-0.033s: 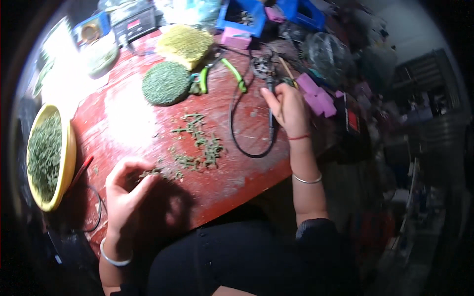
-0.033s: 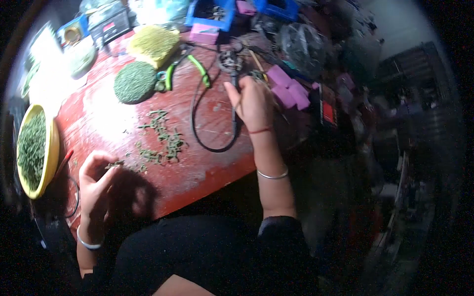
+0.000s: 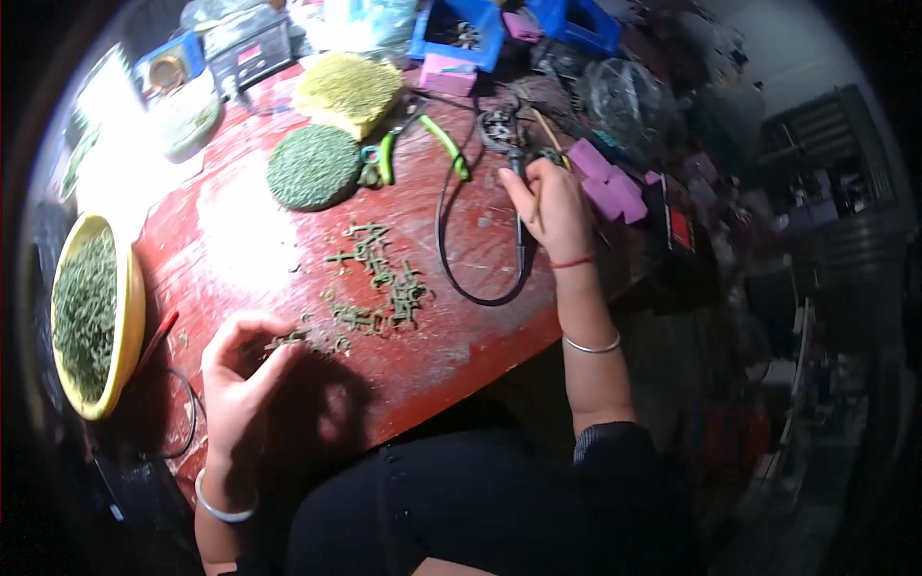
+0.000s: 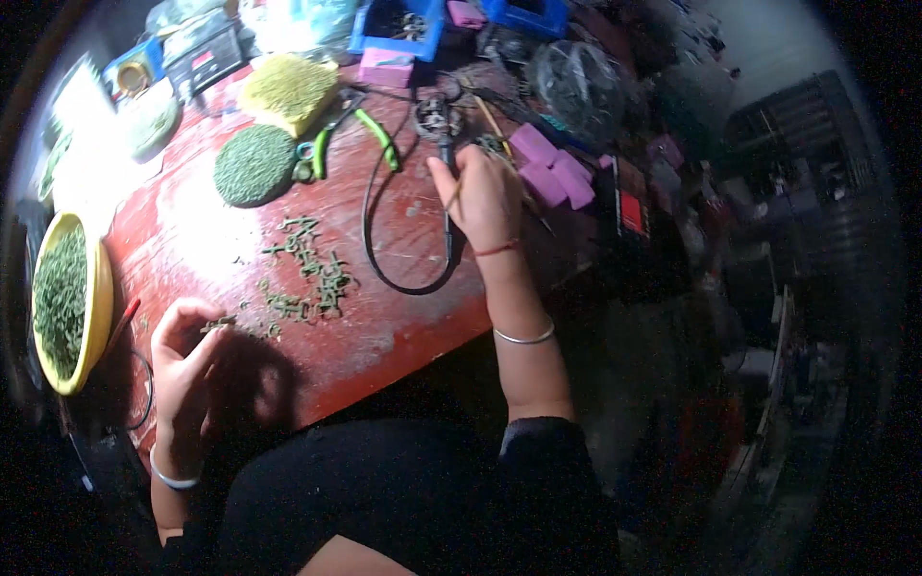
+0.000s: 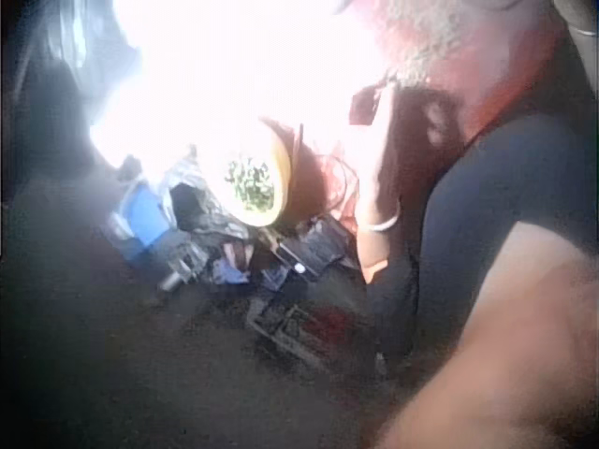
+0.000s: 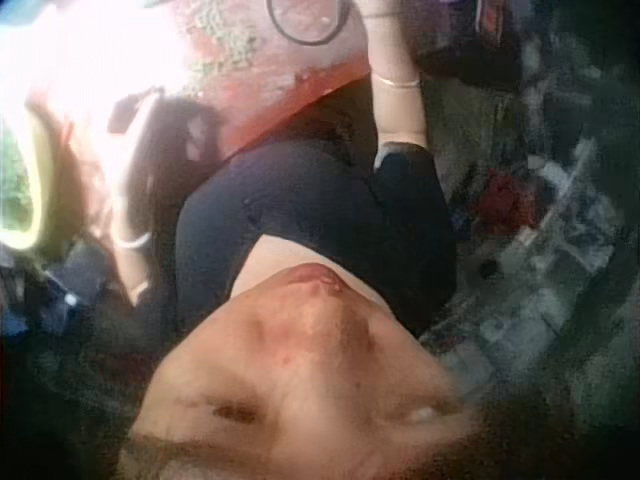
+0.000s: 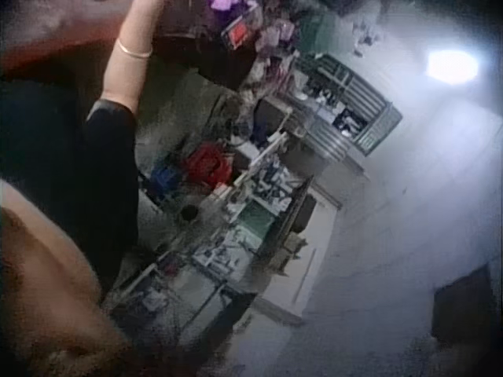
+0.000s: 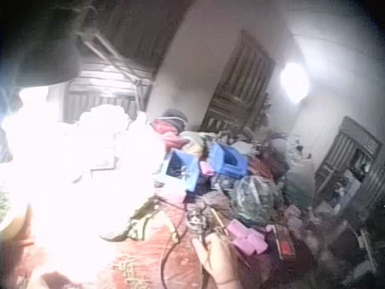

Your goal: The person solders small green plastic cross-shaped decorative elements onto a frame using a soldering iron, while occasionally using a brush to apply a substance to the parts.

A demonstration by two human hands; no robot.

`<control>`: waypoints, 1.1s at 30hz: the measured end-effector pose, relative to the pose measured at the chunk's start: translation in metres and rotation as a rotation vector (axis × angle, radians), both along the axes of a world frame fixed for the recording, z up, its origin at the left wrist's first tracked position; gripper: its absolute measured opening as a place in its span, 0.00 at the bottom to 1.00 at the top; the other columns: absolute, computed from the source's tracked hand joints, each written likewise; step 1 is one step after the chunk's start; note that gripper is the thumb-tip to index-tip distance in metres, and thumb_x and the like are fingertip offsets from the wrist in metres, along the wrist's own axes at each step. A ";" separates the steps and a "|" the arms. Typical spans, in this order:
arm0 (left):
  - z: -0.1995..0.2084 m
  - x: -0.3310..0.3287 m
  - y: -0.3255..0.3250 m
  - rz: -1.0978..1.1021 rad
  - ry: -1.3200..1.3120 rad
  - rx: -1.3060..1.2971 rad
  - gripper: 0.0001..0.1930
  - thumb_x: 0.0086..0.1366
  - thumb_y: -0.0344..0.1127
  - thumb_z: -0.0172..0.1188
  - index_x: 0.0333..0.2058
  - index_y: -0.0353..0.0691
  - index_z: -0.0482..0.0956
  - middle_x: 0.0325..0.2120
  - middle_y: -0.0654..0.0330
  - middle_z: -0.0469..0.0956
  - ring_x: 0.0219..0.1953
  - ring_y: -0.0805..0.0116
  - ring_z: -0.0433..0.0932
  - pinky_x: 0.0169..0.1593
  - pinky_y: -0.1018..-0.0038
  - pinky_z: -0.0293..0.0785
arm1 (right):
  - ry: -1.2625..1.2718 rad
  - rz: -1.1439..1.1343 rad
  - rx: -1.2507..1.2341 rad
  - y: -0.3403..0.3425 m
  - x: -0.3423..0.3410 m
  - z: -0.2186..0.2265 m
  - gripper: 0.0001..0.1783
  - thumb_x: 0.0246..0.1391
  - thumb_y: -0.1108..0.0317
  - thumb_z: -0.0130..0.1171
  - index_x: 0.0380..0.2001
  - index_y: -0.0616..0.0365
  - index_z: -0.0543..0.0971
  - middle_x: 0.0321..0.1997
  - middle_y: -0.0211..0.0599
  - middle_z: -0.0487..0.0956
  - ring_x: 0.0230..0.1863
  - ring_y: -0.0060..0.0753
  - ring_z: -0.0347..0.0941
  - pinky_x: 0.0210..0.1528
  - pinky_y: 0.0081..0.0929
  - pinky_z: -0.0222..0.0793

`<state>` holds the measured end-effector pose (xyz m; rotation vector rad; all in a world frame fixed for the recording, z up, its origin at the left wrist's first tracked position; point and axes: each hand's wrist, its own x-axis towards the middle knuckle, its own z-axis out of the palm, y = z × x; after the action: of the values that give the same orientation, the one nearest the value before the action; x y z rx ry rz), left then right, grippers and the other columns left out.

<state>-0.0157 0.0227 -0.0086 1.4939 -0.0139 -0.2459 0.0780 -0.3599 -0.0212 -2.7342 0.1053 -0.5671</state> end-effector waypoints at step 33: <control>0.006 0.008 0.001 -0.014 0.046 -0.016 0.10 0.63 0.23 0.67 0.42 0.38 0.80 0.39 0.65 0.80 0.42 0.80 0.76 0.49 0.79 0.72 | -0.188 0.482 0.099 0.099 -0.016 0.032 0.10 0.51 0.74 0.71 0.37 0.60 0.82 0.29 0.43 0.79 0.28 0.45 0.77 0.31 0.33 0.70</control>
<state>-0.0076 0.0235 -0.0023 1.4727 0.0102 -0.2910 0.0617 -0.2609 0.0111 -2.4649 -0.5397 -0.6467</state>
